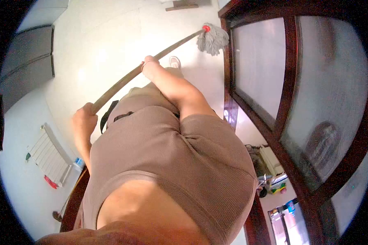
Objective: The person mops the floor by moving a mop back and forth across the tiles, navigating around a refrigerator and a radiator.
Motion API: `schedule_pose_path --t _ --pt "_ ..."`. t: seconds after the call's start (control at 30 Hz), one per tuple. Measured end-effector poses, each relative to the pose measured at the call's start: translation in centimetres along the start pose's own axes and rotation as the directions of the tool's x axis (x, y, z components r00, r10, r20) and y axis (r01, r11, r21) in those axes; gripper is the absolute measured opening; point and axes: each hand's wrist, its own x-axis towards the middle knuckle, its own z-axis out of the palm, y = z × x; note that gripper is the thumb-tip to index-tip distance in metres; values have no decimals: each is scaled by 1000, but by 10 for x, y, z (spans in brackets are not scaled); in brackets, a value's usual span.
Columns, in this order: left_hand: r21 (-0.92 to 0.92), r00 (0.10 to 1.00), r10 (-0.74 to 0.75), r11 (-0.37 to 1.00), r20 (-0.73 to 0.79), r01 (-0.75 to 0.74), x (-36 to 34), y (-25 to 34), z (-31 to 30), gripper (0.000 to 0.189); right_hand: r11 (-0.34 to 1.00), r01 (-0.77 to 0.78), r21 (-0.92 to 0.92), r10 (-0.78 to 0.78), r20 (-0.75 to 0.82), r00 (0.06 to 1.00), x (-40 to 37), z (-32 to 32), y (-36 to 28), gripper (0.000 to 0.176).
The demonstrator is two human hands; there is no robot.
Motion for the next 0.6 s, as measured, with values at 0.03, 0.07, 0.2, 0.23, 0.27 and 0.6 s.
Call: schedule_pose_path --t 0.03,0.07,0.2,0.23,0.27,0.6 --pt "0 1000 -9 1000 -1 9 6 15 5 22 1000 -4 -7 4 3 1000 7 1 -17 22" --pt "-30 999 -16 999 40 17 7 15 5 23 1000 5 -11 -4 26 1000 8 9 -21 20" --pt "-113 995 -22 993 98 33 14 15 1 24 997 30 -69 -21 128 992 10 18 -37 12" --pt "-129 995 -19 991 101 32 16 14 -1 25 993 50 -103 -29 193 981 11 16 -41 7" --pt "-129 994 -23 991 104 37 17 12 -6 25 989 51 -142 -21 201 979 10 14 -43 18" --pt "-226 956 -33 969 292 103 20 4 -5 27 933 -123 -338 218 261 940 11 3 -51 19"
